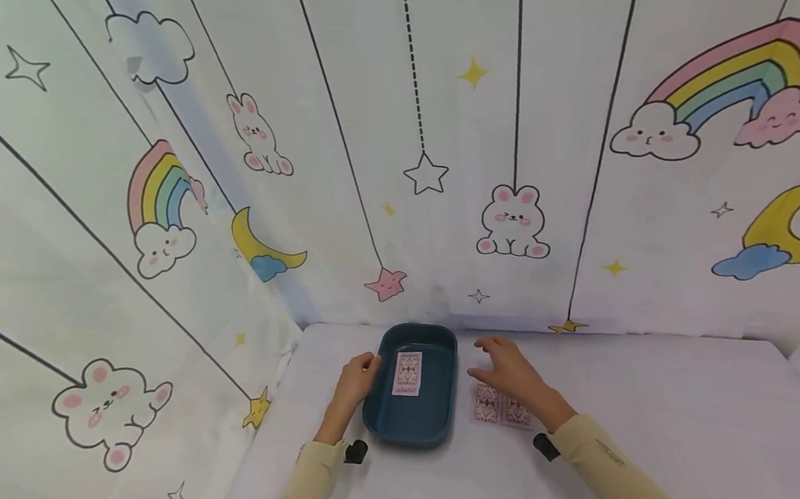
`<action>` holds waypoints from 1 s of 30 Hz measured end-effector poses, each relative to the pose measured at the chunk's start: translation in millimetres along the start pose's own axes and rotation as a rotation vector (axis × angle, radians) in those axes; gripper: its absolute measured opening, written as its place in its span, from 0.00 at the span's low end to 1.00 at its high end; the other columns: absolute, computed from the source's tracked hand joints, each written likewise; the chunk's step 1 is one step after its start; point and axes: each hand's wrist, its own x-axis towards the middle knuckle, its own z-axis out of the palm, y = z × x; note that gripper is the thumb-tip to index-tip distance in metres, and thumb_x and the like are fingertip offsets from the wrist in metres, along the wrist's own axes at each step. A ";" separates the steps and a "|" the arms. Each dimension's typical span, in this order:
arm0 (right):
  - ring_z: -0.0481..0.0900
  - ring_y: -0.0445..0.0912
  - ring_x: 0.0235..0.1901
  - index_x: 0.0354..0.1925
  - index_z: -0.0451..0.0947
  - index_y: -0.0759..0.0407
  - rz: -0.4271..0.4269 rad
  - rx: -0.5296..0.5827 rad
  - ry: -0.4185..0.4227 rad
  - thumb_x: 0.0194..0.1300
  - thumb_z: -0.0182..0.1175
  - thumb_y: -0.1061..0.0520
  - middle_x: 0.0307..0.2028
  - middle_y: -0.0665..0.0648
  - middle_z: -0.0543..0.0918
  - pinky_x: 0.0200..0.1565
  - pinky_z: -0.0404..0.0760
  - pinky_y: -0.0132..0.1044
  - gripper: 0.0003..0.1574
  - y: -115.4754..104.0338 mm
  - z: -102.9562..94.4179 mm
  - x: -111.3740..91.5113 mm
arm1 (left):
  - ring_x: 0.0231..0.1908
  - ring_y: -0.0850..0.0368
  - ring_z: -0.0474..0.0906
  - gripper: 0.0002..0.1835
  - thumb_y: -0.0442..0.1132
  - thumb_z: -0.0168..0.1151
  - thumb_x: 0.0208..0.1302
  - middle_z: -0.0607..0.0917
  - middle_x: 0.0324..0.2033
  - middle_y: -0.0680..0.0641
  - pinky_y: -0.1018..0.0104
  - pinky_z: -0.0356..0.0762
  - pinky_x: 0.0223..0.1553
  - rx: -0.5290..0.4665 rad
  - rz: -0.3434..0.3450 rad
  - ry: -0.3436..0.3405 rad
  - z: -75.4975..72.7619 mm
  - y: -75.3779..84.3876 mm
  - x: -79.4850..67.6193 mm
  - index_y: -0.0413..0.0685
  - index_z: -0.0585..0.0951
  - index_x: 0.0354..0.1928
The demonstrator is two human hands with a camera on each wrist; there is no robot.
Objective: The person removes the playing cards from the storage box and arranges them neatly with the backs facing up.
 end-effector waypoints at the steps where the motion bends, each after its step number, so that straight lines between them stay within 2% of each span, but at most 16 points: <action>1: 0.75 0.63 0.57 0.62 0.73 0.64 -0.010 0.000 -0.001 0.64 0.69 0.46 0.55 0.67 0.79 0.58 0.73 0.61 0.35 -2.5 0.4 2.3 | 0.24 0.57 0.68 0.17 0.47 0.53 0.76 0.73 0.23 0.49 0.65 0.62 0.25 0.001 0.001 -0.002 0.1 -0.4 0.0 0.48 0.74 0.28; 6: 0.75 0.62 0.58 0.62 0.73 0.64 -0.025 -0.007 -0.023 0.64 0.69 0.48 0.55 0.66 0.80 0.58 0.74 0.60 0.35 -17.9 5.1 14.0 | 0.24 0.57 0.67 0.16 0.45 0.53 0.76 0.74 0.23 0.49 0.66 0.62 0.25 -0.005 0.037 0.022 0.2 -0.1 -1.8 0.47 0.74 0.28; 10: 0.73 0.63 0.61 0.63 0.73 0.64 -0.003 -0.029 -0.080 0.63 0.69 0.46 0.59 0.67 0.77 0.61 0.73 0.60 0.37 -30.6 12.9 23.9 | 0.22 0.57 0.66 0.17 0.43 0.53 0.76 0.72 0.21 0.49 0.66 0.61 0.24 -0.005 0.088 0.059 0.3 0.4 -3.4 0.46 0.73 0.26; 15: 0.71 0.63 0.64 0.64 0.73 0.62 0.001 -0.062 -0.130 0.63 0.70 0.44 0.63 0.70 0.73 0.62 0.72 0.58 0.39 -45.3 23.8 32.6 | 0.23 0.57 0.68 0.17 0.44 0.52 0.76 0.73 0.22 0.49 0.65 0.62 0.25 -0.014 0.036 0.025 0.4 1.2 -1.5 0.46 0.75 0.27; 20: 0.76 0.56 0.56 0.63 0.73 0.61 -0.080 -0.130 -0.126 0.63 0.70 0.43 0.57 0.63 0.77 0.57 0.78 0.51 0.38 -57.3 35.4 39.9 | 0.23 0.58 0.67 0.17 0.46 0.52 0.77 0.73 0.22 0.50 0.66 0.62 0.24 -0.004 0.020 0.006 1.7 -1.2 2.2 0.47 0.74 0.27; 23: 0.78 0.54 0.50 0.61 0.75 0.62 -0.122 -0.167 -0.103 0.62 0.71 0.45 0.52 0.61 0.78 0.53 0.78 0.52 0.36 -65.2 40.1 44.7 | 0.21 0.59 0.65 0.18 0.47 0.52 0.77 0.71 0.21 0.51 0.66 0.61 0.22 -0.004 0.029 0.005 1.1 -2.3 2.1 0.48 0.72 0.26; 26: 0.78 0.56 0.48 0.59 0.76 0.63 -0.126 -0.175 -0.090 0.60 0.72 0.46 0.49 0.62 0.79 0.53 0.76 0.56 0.35 -72.9 43.7 50.2 | 0.20 0.59 0.64 0.19 0.47 0.52 0.77 0.69 0.19 0.51 0.66 0.59 0.21 -0.012 0.036 0.001 0.1 -2.4 0.9 0.49 0.69 0.25; 30: 0.78 0.57 0.51 0.61 0.75 0.61 -0.101 -0.199 -0.121 0.61 0.71 0.45 0.51 0.62 0.79 0.55 0.76 0.57 0.36 -79.4 51.4 60.1 | 0.20 0.60 0.63 0.19 0.47 0.52 0.77 0.68 0.20 0.52 0.66 0.59 0.21 -0.027 0.049 0.003 0.4 -3.2 0.2 0.49 0.69 0.25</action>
